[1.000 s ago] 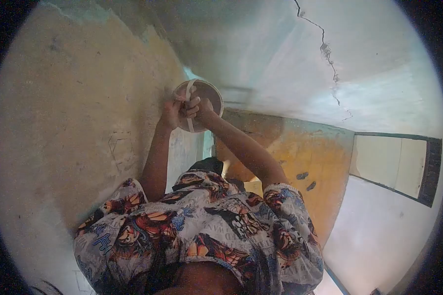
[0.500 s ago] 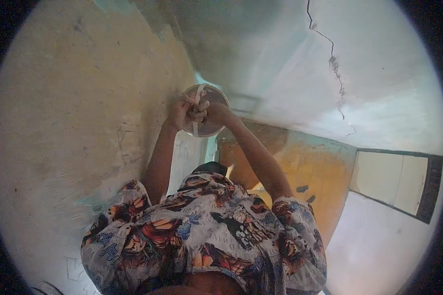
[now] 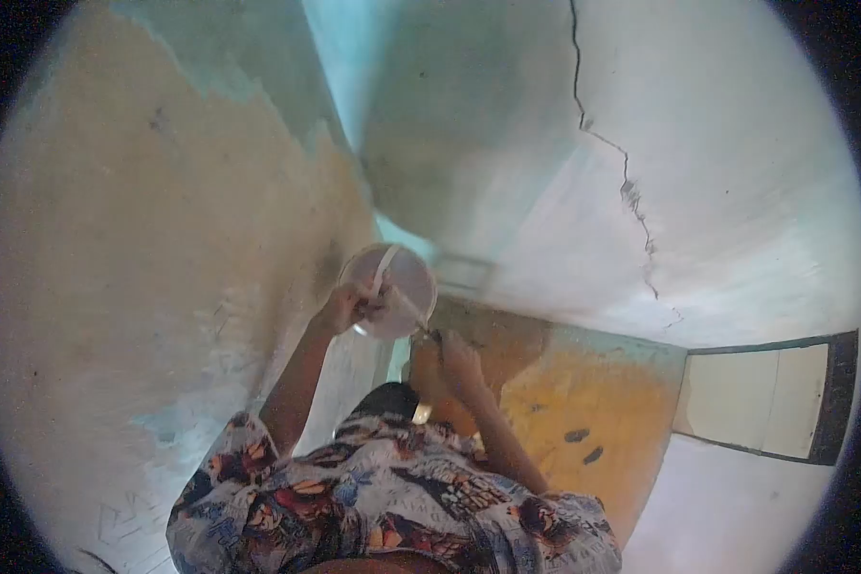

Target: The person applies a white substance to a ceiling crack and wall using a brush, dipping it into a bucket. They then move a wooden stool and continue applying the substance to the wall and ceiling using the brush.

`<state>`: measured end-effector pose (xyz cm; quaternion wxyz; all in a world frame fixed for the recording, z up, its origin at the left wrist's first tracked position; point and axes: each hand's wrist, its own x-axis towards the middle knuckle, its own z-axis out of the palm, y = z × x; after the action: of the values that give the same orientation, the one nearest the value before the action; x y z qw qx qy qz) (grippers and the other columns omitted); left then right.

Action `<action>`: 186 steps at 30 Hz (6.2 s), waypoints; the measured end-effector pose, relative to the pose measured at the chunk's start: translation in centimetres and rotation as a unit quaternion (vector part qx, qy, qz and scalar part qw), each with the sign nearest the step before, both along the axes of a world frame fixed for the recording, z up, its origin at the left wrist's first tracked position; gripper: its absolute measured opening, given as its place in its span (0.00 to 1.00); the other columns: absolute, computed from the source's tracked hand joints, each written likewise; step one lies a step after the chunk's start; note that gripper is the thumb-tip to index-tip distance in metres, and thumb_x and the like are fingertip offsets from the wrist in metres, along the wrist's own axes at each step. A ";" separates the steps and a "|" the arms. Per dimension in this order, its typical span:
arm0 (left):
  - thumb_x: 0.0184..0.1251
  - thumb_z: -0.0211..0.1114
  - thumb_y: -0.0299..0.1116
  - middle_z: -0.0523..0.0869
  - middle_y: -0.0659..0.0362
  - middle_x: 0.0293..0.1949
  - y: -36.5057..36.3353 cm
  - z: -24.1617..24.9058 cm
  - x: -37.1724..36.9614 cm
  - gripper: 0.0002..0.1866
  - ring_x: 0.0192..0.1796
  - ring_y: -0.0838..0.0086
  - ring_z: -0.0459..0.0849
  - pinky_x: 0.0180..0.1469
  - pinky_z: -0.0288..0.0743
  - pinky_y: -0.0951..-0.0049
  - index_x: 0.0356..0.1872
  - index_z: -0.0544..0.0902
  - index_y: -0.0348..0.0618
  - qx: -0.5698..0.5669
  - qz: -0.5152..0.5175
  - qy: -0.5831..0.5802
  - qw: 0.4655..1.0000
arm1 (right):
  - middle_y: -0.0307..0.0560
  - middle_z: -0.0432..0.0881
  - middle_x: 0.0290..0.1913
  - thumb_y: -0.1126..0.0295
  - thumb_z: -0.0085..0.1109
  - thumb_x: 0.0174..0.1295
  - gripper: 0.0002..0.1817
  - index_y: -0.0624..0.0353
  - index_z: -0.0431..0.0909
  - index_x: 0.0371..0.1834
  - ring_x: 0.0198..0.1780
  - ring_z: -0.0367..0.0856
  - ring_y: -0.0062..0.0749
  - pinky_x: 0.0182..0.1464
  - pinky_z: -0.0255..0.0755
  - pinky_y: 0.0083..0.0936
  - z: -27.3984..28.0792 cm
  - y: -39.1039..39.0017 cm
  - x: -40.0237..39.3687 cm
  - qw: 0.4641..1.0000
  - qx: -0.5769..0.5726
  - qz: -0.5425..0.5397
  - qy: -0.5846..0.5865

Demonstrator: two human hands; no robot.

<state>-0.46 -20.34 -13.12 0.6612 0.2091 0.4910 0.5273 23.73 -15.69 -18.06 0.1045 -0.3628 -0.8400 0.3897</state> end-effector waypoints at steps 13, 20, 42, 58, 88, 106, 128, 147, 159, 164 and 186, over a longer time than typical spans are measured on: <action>0.53 0.53 0.38 0.68 0.63 0.26 -2.3 -4.9 2.1 0.19 0.22 0.78 0.61 0.27 0.56 0.78 0.47 0.72 0.45 0.102 0.005 -0.159 0.982 | 0.57 0.76 0.47 0.73 0.52 0.54 0.22 0.59 0.68 0.55 0.46 0.76 0.54 0.45 0.69 0.42 -3.7 -2.0 3.4 0.997 0.052 -0.046 0.026; 0.60 0.49 0.36 0.63 0.63 0.26 -2.0 -5.7 6.6 0.16 0.21 0.81 0.58 0.24 0.52 0.80 0.49 0.66 0.48 0.130 0.029 -0.154 0.979 | 0.54 0.77 0.45 0.73 0.51 0.56 0.20 0.59 0.70 0.54 0.44 0.77 0.51 0.42 0.71 0.39 -5.1 -3.1 6.8 0.995 0.079 -0.064 0.021; 0.60 0.46 0.28 0.65 0.65 0.24 -7.1 -11.5 8.4 0.09 0.19 0.83 0.61 0.17 0.53 0.82 0.42 0.65 0.44 0.093 0.174 -0.160 0.967 | 0.62 0.76 0.49 0.79 0.46 0.59 0.19 0.71 0.68 0.54 0.52 0.76 0.49 0.53 0.68 0.36 -12.2 -6.7 5.5 0.998 0.009 -0.017 0.059; 0.54 0.56 0.35 0.59 0.67 0.23 -3.1 -13.4 8.0 0.12 0.19 0.82 0.56 0.21 0.50 0.81 0.38 0.64 0.54 0.117 0.085 -0.182 0.973 | 0.61 0.79 0.42 0.78 0.46 0.59 0.15 0.65 0.73 0.50 0.46 0.78 0.50 0.47 0.69 0.36 -14.7 -8.1 8.1 0.977 -0.104 -0.167 0.080; 0.51 0.54 0.29 0.62 0.67 0.23 -1.0 -14.0 6.6 0.13 0.20 0.82 0.59 0.22 0.52 0.80 0.39 0.66 0.51 0.047 0.079 -0.109 0.990 | 0.59 0.77 0.41 0.70 0.44 0.66 0.14 0.63 0.72 0.51 0.44 0.75 0.49 0.46 0.68 0.35 -13.8 -10.3 26.9 0.863 -0.159 -0.471 -0.093; 0.54 0.51 0.28 0.62 0.67 0.22 1.6 -10.9 8.1 0.11 0.18 0.84 0.57 0.20 0.51 0.83 0.38 0.64 0.50 0.072 0.004 -0.118 0.990 | 0.62 0.73 0.44 0.73 0.48 0.65 0.15 0.65 0.67 0.54 0.46 0.73 0.57 0.44 0.69 0.41 5.8 14.6 10.3 0.860 0.338 -0.320 0.211; 0.53 0.51 0.25 0.65 0.66 0.24 3.5 -12.3 6.3 0.11 0.19 0.83 0.59 0.20 0.50 0.83 0.38 0.65 0.48 0.039 0.028 -0.118 0.992 | 0.55 0.71 0.32 0.81 0.51 0.60 0.25 0.54 0.68 0.63 0.32 0.72 0.42 0.37 0.69 0.32 11.0 22.8 -0.9 0.848 0.389 -0.298 0.203; 0.51 0.50 0.26 0.59 0.68 0.20 2.9 -11.8 6.5 0.10 0.17 0.84 0.54 0.19 0.48 0.82 0.35 0.64 0.50 0.038 0.032 -0.109 0.993 | 0.54 0.68 0.33 0.83 0.47 0.55 0.34 0.49 0.58 0.68 0.25 0.73 0.48 0.28 0.71 0.39 6.6 23.3 -1.0 0.858 0.400 -0.278 0.162; 0.52 0.50 0.27 0.59 0.68 0.20 3.5 -12.5 8.7 0.10 0.16 0.84 0.55 0.18 0.49 0.82 0.36 0.65 0.49 0.026 -0.006 -0.116 0.993 | 0.50 0.71 0.32 0.78 0.50 0.62 0.23 0.50 0.69 0.61 0.30 0.73 0.37 0.32 0.69 0.31 17.4 25.8 8.0 0.750 0.489 -0.354 0.270; 0.51 0.50 0.27 0.59 0.68 0.20 3.5 -11.2 8.4 0.10 0.17 0.83 0.55 0.20 0.50 0.82 0.36 0.65 0.49 0.018 0.011 -0.112 0.994 | 0.52 0.72 0.34 0.76 0.51 0.62 0.23 0.49 0.69 0.62 0.31 0.75 0.40 0.32 0.70 0.32 8.5 28.8 9.0 0.773 0.427 -0.397 0.249; 0.46 0.52 0.27 0.58 0.68 0.20 5.0 -9.2 8.0 0.14 0.17 0.83 0.54 0.20 0.49 0.83 0.37 0.63 0.48 0.029 0.003 -0.098 0.995 | 0.52 0.77 0.29 0.72 0.57 0.56 0.18 0.58 0.73 0.51 0.29 0.77 0.41 0.31 0.72 0.35 28.9 27.6 -3.6 0.699 0.592 -0.195 0.352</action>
<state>7.55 -15.35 -22.33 0.6984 0.1741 0.4092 0.5608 20.15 11.90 10.81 0.6592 -0.2184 -0.7099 -0.1178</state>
